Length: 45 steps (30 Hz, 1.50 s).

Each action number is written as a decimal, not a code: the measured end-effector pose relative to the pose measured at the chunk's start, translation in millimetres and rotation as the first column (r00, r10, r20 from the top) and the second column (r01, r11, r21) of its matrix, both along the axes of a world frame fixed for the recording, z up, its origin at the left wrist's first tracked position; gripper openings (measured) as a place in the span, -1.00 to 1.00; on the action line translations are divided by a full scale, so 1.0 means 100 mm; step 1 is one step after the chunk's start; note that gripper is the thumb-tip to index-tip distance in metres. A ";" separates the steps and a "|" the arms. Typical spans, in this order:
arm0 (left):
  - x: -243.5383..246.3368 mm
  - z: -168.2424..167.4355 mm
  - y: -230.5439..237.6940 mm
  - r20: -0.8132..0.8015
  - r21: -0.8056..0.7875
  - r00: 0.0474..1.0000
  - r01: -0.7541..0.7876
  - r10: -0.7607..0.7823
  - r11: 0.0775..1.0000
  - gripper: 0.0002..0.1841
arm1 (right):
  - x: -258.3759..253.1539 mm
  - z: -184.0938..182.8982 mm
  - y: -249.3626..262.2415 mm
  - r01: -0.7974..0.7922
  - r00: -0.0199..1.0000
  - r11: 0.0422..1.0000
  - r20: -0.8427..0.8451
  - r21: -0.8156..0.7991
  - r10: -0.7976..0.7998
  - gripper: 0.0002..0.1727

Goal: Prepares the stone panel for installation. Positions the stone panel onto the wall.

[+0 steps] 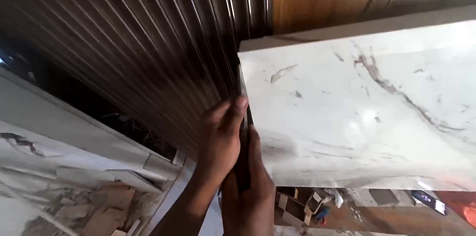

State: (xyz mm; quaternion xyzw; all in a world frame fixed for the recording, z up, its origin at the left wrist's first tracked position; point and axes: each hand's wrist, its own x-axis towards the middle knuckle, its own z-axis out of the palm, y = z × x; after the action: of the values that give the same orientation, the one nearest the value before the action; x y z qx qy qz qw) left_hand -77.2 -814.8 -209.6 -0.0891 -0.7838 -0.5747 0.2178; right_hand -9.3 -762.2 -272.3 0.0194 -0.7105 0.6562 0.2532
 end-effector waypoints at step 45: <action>-0.13 0.08 0.02 -0.085 0.263 0.993 0.102 -0.082 0.959 -0.56 | 0.06 0.08 0.22 -0.177 0.980 0.984 -0.098 -0.020 0.174 -0.27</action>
State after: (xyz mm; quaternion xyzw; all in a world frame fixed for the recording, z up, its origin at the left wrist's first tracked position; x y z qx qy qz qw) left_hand -89.9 -812.5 -201.5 -0.1161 -0.6857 -0.6811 0.2293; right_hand -3.7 -740.4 -264.0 0.1100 -0.6836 0.6844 0.2285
